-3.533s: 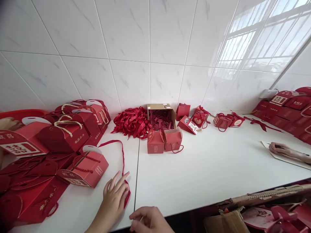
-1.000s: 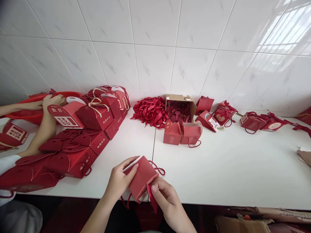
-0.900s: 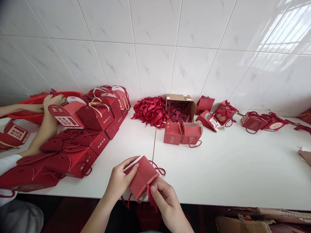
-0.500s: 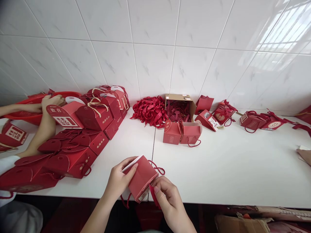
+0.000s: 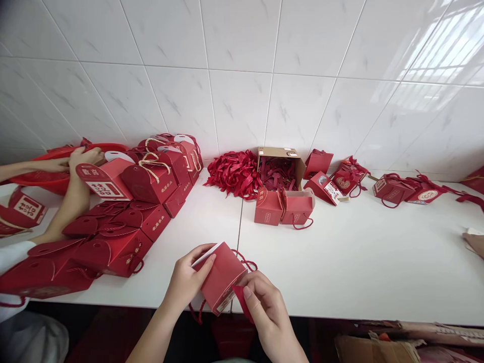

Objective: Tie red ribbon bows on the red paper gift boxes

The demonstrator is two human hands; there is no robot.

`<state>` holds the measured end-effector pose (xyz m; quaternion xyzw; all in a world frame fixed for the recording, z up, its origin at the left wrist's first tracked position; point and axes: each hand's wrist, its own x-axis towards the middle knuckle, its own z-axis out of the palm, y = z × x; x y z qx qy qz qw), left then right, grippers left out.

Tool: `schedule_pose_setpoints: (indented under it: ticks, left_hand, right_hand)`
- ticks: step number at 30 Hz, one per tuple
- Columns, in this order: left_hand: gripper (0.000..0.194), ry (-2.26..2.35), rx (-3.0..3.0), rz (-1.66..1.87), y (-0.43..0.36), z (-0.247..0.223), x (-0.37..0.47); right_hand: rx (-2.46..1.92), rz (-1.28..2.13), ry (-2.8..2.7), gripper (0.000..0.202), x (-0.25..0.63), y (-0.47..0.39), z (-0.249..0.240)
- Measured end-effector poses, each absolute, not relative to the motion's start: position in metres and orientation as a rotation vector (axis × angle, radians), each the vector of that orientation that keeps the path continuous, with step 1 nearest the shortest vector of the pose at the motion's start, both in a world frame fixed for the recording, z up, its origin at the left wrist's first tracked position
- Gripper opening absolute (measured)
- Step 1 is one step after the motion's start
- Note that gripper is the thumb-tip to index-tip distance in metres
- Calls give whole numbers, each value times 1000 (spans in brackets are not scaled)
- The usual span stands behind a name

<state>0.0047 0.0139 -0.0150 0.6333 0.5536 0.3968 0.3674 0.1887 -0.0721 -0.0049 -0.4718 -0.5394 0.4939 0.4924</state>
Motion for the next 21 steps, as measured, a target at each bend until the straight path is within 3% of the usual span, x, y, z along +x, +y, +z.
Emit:
schedule_pose_setpoints:
  ticks: [9,15,21]
  left_hand:
    - [28,1408,1644,1005,15,-20,4]
    - [42,1229,2212,1373,5,-13,4]
    - [20,1006,2690,1379,-8,8,13]
  right_hand:
    - [-1107,1157,-1320,32,184,-70,-4]
    - [-1182,1028,-1407,31,180,-67,-3]
    - [-1216,949,-1479,32,176,-64,-2]
